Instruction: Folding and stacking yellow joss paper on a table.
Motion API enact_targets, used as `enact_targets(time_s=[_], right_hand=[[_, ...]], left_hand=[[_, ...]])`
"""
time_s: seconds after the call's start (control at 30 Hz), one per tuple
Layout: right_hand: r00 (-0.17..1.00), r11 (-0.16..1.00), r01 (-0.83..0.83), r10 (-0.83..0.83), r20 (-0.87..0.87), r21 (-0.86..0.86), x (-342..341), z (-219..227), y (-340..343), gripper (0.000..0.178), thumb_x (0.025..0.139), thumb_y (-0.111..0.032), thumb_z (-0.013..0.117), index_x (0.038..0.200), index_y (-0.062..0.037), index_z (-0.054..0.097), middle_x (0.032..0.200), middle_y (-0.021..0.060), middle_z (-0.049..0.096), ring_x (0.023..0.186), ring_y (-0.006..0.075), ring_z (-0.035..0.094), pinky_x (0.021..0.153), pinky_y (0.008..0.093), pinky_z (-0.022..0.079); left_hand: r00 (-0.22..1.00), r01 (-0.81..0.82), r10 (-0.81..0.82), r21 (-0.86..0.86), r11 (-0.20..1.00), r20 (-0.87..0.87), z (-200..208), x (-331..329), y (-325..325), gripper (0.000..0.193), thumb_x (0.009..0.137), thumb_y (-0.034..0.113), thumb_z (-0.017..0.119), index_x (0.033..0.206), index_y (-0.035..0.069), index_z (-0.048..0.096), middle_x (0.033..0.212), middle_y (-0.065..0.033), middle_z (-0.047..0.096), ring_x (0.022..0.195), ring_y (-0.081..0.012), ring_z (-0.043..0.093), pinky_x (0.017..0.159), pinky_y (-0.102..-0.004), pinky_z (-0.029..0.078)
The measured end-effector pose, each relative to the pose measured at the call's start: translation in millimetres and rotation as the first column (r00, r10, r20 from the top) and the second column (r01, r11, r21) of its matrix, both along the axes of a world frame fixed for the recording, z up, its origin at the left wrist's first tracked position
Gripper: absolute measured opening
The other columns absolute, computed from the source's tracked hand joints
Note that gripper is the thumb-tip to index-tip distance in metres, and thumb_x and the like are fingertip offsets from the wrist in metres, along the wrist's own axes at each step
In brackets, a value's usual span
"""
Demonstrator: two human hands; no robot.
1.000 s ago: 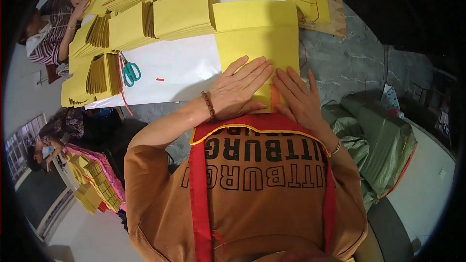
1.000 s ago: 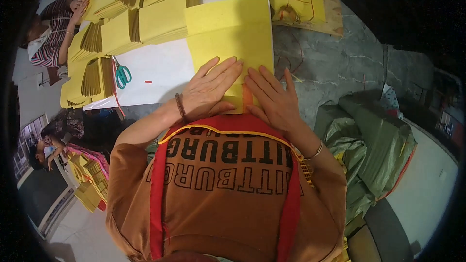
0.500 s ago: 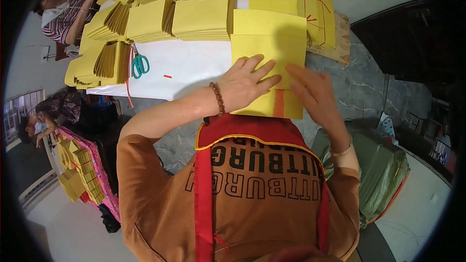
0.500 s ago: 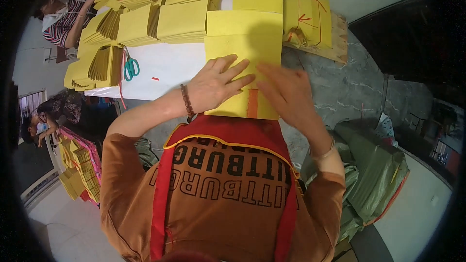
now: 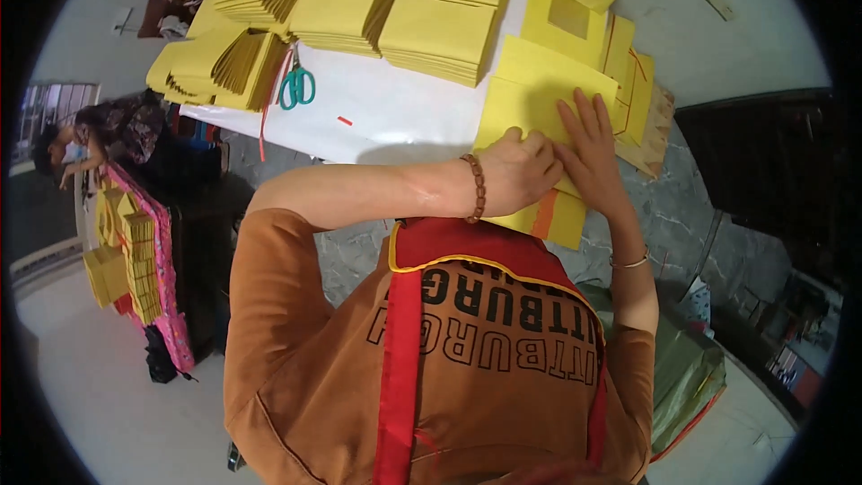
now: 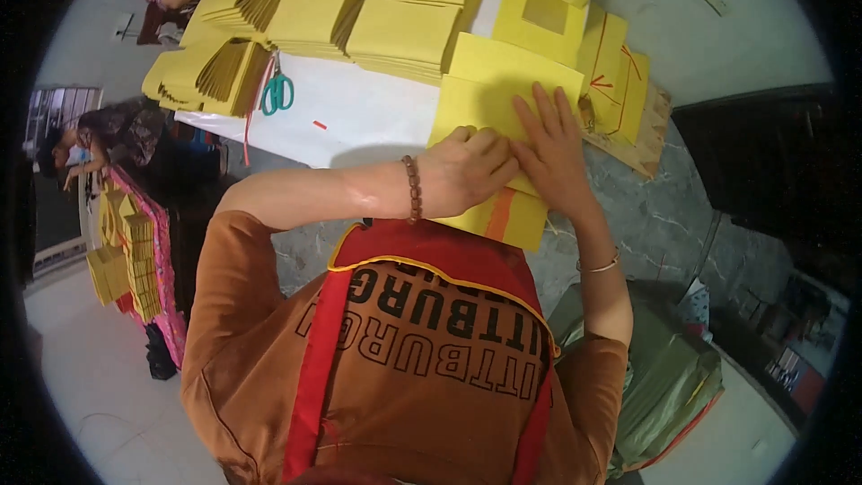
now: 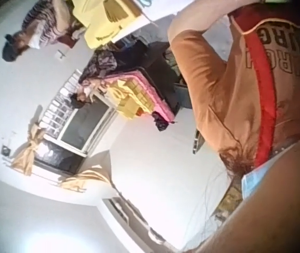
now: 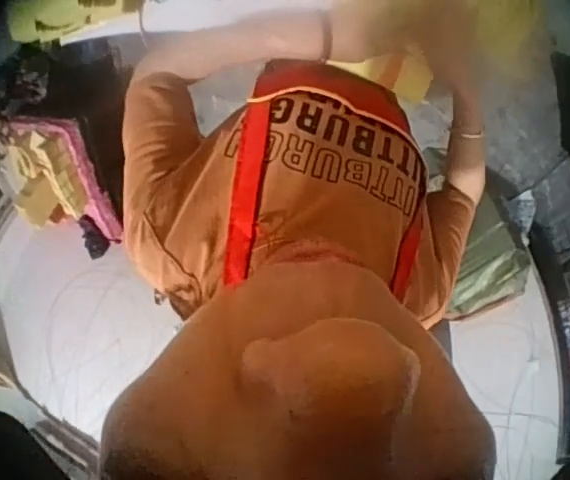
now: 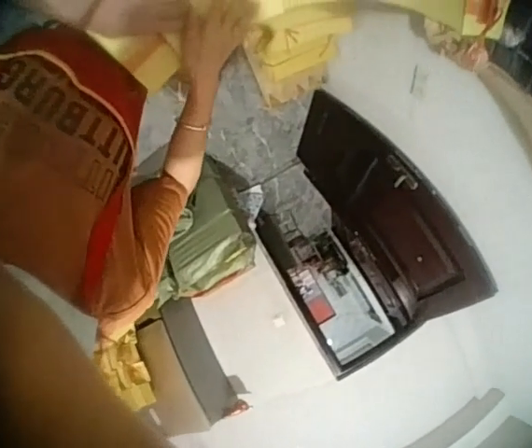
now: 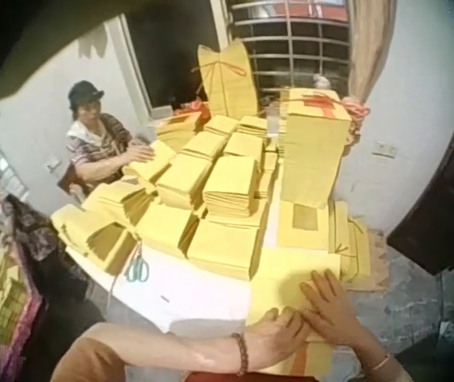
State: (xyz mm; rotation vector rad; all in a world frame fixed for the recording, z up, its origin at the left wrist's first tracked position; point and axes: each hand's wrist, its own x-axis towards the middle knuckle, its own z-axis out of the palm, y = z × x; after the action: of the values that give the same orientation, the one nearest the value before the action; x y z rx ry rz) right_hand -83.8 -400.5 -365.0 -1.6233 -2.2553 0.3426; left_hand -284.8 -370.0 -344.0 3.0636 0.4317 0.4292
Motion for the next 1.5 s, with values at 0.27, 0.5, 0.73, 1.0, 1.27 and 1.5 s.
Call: enact_targets(time_s=[0.27, 0.5, 0.73, 1.0, 1.27, 1.5], right_hand=[[0.223, 0.955, 0.118, -0.293, -0.93, -0.273, 19, 15, 3, 0.052, 0.097, -0.02, 0.041, 0.142, 0.0014, 0.024, 0.144, 0.0174, 0.032, 0.134, 0.0281, 0.03, 0.108, 0.0418, 0.024], [0.057, 0.818, 0.458, -0.417, -0.907, -0.348, 58, -25, -53, 0.045, 0.097, -0.027, 0.044, 0.134, -0.001, 0.039, 0.126, 0.0124, 0.05, 0.116, 0.0211, 0.048, 0.094, 0.0369, 0.037], [0.398, 0.766, 0.493, -0.619, -0.677, -0.412, 8, -127, -189, 0.021, 0.093, -0.012, 0.053, 0.107, 0.0015, 0.061, 0.092, 0.005, 0.062, 0.081, 0.0122, 0.056, 0.072, 0.0273, 0.045], [0.699, 0.901, -0.254, -0.079, -0.71, -0.351, -104, -79, -123, 0.024, 0.086, -0.004, 0.057, 0.109, -0.0045, 0.062, 0.087, 0.0075, 0.061, 0.079, 0.021, 0.058, 0.075, 0.0283, 0.044], [0.848, 0.925, -0.36, 0.377, -0.371, 0.117, -217, -94, -40, 0.031, 0.077, -0.006, 0.057, 0.107, -0.0091, 0.063, 0.088, 0.0076, 0.057, 0.081, 0.0215, 0.054, 0.073, 0.0356, 0.04], [0.995, 0.995, -0.083, 0.086, -0.043, 0.049, -247, -109, 2, 0.051, 0.087, -0.016, 0.05, 0.134, -0.0003, 0.037, 0.141, 0.0171, 0.033, 0.134, 0.0339, 0.026, 0.106, 0.0558, 0.017]], left_hand=[[0.97, -0.098, 0.094, 0.003, 0.995, 0.225, -3, 2, 4, 0.03, 0.071, 0.02, 0.061, 0.096, 0.003, 0.058, 0.083, -0.0047, 0.057, 0.071, -0.0185, 0.054, 0.06, -0.028, 0.045], [0.891, -0.062, 0.182, -0.285, 0.957, 0.416, 57, -117, 44, 0.037, 0.074, 0.001, 0.058, 0.111, 0.002, 0.061, 0.092, -0.0108, 0.064, 0.08, -0.0247, 0.062, 0.068, -0.0336, 0.05], [0.862, -0.323, 0.322, -0.065, 0.944, 0.392, -60, -179, 43, 0.042, 0.071, 0.0, 0.058, 0.114, 0.002, 0.059, 0.098, -0.0123, 0.064, 0.09, -0.0272, 0.061, 0.08, -0.0372, 0.049], [0.947, -0.271, 0.293, -0.166, 0.948, 0.129, -152, -202, 2, 0.048, 0.072, 0.007, 0.061, 0.119, 0.002, 0.054, 0.121, -0.0141, 0.053, 0.11, -0.0295, 0.051, 0.091, -0.0388, 0.044], [0.955, -0.268, 0.296, -0.334, 0.904, 0.035, -147, -203, -7, 0.06, 0.074, 0.018, 0.061, 0.129, -0.001, 0.044, 0.131, -0.0194, 0.043, 0.12, -0.0364, 0.041, 0.099, -0.0446, 0.035], [0.947, -0.205, 0.292, -0.447, 0.871, 0.135, -173, -212, 2, 0.046, 0.078, 0.013, 0.056, 0.12, -0.002, 0.052, 0.129, -0.0201, 0.044, 0.122, -0.0366, 0.039, 0.1, -0.0462, 0.033]])
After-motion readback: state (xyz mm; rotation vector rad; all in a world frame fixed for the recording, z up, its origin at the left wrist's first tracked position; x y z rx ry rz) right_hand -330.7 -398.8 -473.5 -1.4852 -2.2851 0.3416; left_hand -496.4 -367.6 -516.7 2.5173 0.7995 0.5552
